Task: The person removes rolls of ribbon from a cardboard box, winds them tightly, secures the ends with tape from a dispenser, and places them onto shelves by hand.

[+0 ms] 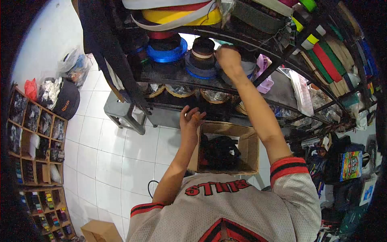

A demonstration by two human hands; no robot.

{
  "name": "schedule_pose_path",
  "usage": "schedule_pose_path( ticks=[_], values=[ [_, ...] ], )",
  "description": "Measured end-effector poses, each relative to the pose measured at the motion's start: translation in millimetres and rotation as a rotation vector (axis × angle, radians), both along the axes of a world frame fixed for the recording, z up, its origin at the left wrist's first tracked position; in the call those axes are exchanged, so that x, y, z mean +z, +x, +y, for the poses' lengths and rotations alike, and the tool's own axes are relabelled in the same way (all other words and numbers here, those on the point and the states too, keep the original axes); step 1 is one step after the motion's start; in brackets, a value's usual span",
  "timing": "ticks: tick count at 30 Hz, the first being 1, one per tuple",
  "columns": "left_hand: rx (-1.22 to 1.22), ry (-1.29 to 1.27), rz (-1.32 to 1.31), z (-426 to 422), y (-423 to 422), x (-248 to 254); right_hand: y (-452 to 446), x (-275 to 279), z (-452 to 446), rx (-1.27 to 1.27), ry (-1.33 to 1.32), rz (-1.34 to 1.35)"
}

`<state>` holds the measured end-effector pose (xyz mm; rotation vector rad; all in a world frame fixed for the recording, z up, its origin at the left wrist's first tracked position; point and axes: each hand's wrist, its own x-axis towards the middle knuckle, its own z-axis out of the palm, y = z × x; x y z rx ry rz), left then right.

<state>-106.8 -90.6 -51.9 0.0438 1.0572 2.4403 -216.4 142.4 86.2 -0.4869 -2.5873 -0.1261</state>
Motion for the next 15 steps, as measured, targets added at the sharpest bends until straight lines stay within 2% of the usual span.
schedule_pose_path(
  ticks=[7, 8, 12, 15],
  values=[
    [-0.014, -0.012, 0.001, 5.7, 2.7, -5.4, 13.7, 10.1, -6.5, 0.023, -0.058, -0.001],
    [-0.017, 0.0, 0.016, 6.2, 3.3, -6.0, 15.6, 13.5, -10.6, -0.04, -0.117, -0.011],
    [-0.01, -0.031, 0.023, 8.3, 4.8, -8.3, 45.0, 25.2, -26.2, -0.08, -0.251, 0.183],
    [-0.027, -0.065, -0.006, 9.0, 3.8, -9.2, 93.5, 15.1, -22.2, 0.139, -0.471, 0.176]
  ],
)
